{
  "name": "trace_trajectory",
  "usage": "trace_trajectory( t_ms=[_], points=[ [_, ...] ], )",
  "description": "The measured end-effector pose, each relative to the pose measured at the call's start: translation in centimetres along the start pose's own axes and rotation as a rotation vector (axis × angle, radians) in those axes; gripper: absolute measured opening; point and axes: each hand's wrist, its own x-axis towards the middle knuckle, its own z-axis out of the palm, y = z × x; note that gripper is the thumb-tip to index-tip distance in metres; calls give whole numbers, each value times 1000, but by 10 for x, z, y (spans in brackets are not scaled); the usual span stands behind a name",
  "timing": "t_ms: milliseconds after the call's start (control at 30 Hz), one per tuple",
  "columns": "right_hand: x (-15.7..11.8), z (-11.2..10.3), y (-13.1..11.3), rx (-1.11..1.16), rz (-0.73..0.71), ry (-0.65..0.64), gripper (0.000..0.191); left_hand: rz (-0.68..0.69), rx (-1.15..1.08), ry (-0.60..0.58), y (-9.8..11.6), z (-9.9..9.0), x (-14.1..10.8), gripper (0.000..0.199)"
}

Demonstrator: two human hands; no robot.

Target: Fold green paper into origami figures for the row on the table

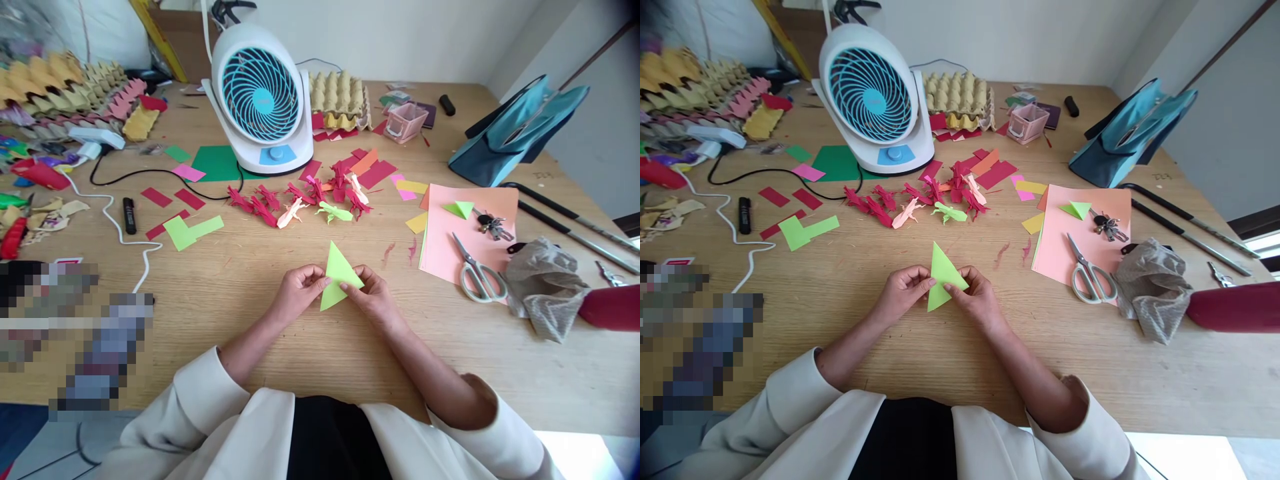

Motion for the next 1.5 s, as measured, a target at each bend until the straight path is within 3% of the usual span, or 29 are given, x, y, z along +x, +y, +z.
trace_trajectory(
  t_ms=[400,1033,1500],
  points=[
    [-4,0,2,-106,18,-4,38,102,252,-43,2,2,-5,24],
    [-7,4,-1,-339,-151,33,25,21,194,9,8,9,-6,13],
    [-8,4,4,-335,-227,19,13,13,219,37,7,9,-4,14]
  ],
)
